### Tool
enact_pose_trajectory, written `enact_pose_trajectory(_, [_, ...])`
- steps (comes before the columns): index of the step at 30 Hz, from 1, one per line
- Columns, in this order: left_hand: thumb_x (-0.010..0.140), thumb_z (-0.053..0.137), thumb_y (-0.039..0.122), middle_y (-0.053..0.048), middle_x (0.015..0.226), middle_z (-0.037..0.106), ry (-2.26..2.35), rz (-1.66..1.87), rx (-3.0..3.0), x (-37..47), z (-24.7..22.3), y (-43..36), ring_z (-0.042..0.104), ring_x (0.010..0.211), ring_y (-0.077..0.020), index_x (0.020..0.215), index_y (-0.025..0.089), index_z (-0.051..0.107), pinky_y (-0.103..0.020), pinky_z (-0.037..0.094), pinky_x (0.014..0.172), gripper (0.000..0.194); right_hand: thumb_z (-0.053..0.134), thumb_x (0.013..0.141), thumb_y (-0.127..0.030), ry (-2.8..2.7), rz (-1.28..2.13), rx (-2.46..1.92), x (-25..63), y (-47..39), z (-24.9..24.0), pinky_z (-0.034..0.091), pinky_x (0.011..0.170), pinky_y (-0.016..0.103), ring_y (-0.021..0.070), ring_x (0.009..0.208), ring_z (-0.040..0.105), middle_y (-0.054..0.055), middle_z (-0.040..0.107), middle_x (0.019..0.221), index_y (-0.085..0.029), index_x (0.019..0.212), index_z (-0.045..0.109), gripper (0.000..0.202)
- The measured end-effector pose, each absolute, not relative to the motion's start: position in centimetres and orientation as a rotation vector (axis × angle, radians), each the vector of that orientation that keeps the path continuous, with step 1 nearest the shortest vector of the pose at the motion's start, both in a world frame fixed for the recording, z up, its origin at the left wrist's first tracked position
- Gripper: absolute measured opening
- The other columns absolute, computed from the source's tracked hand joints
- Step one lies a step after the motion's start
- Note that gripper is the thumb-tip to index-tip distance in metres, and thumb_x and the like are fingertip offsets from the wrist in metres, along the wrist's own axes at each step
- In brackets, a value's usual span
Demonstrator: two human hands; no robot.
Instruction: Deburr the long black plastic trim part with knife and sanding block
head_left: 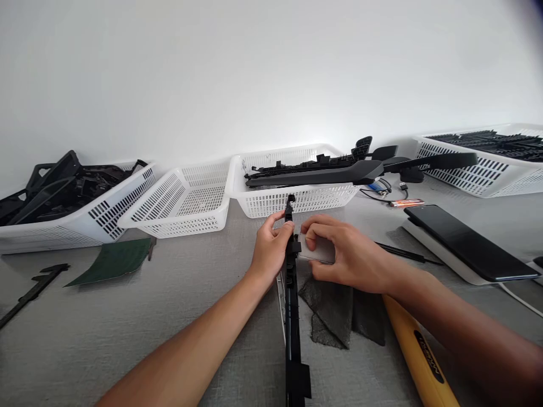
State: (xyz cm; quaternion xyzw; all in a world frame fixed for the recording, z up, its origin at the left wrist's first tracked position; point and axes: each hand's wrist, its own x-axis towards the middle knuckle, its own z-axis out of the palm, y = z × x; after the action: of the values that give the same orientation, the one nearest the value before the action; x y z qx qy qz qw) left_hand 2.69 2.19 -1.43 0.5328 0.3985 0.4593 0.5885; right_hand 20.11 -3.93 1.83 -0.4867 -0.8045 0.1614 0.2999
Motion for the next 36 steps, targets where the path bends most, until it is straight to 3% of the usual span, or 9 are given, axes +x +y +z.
enact_pose_trajectory(4, [0.087, 0.076, 0.046, 0.008, 0.061, 0.050, 0.878, 1.073, 1.212, 2.7, -1.8, 2.4, 0.043, 0.053, -0.0094, 0.130, 0.015, 0.067, -0.022, 0.034, 0.051, 0.053, 0.064, 0.075, -0.012, -2.076, 0.323, -1.366, 20.6, -3.4, 1.4, 0.048, 0.089, 0.039, 0.0269, 0.101, 0.062, 0.006, 0.066, 0.108, -0.024, 0.082, 0.047, 0.022])
enact_pose_trajectory(9, [0.087, 0.078, 0.048, 0.004, 0.068, 0.059, 0.851, 1.089, 1.164, 2.8, -2.2, 2.5, 0.054, 0.064, -0.0128, 0.129, 0.018, 0.070, -0.024, 0.041, 0.061, 0.052, 0.063, 0.071, -0.009, -2.104, 0.371, -1.130, 20.3, -3.9, 2.0, 0.048, 0.090, 0.035, 0.0245, 0.104, 0.060, 0.005, 0.062, 0.113, -0.025, 0.085, 0.044, 0.028])
enact_pose_trajectory(14, [0.090, 0.075, 0.043, -0.003, 0.095, 0.075, 0.798, 1.088, 1.109, 2.8, -2.2, 2.6, 0.067, 0.093, -0.0193, 0.126, 0.018, 0.072, -0.028, 0.049, 0.084, 0.044, 0.063, 0.069, -0.006, -2.102, 0.352, -1.123, 19.9, -4.2, 2.1, 0.047, 0.087, 0.035, 0.0237, 0.101, 0.056, 0.005, 0.058, 0.112, -0.025, 0.085, 0.041, 0.033])
enact_pose_trajectory(20, [0.088, 0.075, 0.041, -0.007, 0.115, 0.077, 0.804, 1.124, 1.096, 2.9, -2.5, 2.8, 0.068, 0.111, -0.0249, 0.121, 0.021, 0.075, -0.032, 0.048, 0.096, 0.039, 0.061, 0.068, -0.004, -2.100, 0.419, -1.083, 19.7, -4.2, 2.0, 0.045, 0.087, 0.035, 0.0227, 0.101, 0.055, 0.005, 0.056, 0.110, -0.024, 0.085, 0.039, 0.034])
enact_pose_trajectory(31, [0.089, 0.074, 0.037, -0.001, 0.085, 0.073, 0.912, 1.134, 1.173, 2.9, -2.1, 2.5, 0.069, 0.097, -0.0223, 0.121, 0.019, 0.073, -0.031, 0.050, 0.088, 0.037, 0.060, 0.074, -0.008, -2.123, 0.394, -1.065, 18.7, -4.7, 2.1, 0.045, 0.087, 0.036, 0.0237, 0.101, 0.054, 0.007, 0.058, 0.110, -0.024, 0.087, 0.040, 0.029])
enact_pose_trajectory(36, [0.090, 0.071, 0.038, 0.002, 0.069, 0.064, 0.863, 1.112, 1.198, 2.9, -2.2, 2.6, 0.068, 0.093, -0.0226, 0.120, 0.019, 0.073, -0.030, 0.050, 0.085, 0.035, 0.062, 0.076, -0.009, -2.099, 0.362, -1.057, 18.8, -4.6, 2.2, 0.045, 0.088, 0.036, 0.0236, 0.103, 0.054, 0.007, 0.059, 0.112, -0.024, 0.090, 0.042, 0.028])
